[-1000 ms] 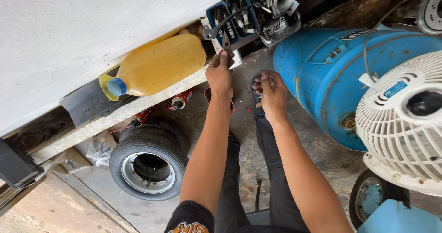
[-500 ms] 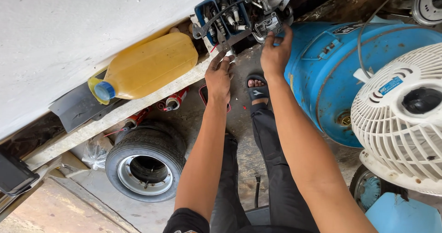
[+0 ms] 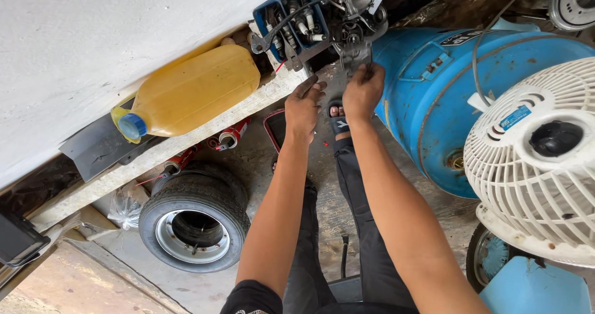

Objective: The person works on a mechanical part, possibly a carburetor, using a wrench to tighten or loosen components. They then move to a workbench to handle a green basket and a power tool, organizing items within a tool cart.

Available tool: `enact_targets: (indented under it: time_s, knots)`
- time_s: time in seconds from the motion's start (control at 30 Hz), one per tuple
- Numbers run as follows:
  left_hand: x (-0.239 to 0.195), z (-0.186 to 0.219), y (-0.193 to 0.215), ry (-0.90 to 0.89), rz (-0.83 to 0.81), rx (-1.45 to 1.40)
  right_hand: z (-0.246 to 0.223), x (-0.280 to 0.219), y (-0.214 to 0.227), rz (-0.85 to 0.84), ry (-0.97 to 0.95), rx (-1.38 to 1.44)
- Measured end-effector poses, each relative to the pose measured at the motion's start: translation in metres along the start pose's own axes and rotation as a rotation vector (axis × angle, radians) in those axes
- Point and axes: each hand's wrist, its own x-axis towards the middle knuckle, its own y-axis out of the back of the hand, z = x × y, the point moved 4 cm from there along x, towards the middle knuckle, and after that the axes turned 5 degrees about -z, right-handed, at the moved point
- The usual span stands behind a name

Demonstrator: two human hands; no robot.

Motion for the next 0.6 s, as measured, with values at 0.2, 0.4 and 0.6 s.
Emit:
enact_targets:
  time_s: [0.2, 0.4, 0.6]
  knots:
    - [0.011, -0.028, -0.014, 0.049, 0.018, 0.212, -0.01, -0.054, 0.016, -0.086, -0.162, 0.035]
    - [-0.001, -0.02, -0.02, 0.01, 0.02, 0.282, -0.005, -0.059, 0.022, -0.139, -0.116, 0.084]
    - [0.011, -0.024, -0.017, -0.039, 0.081, 0.435, -0.022, -0.053, 0.026, -0.208, -0.156, 0.133]
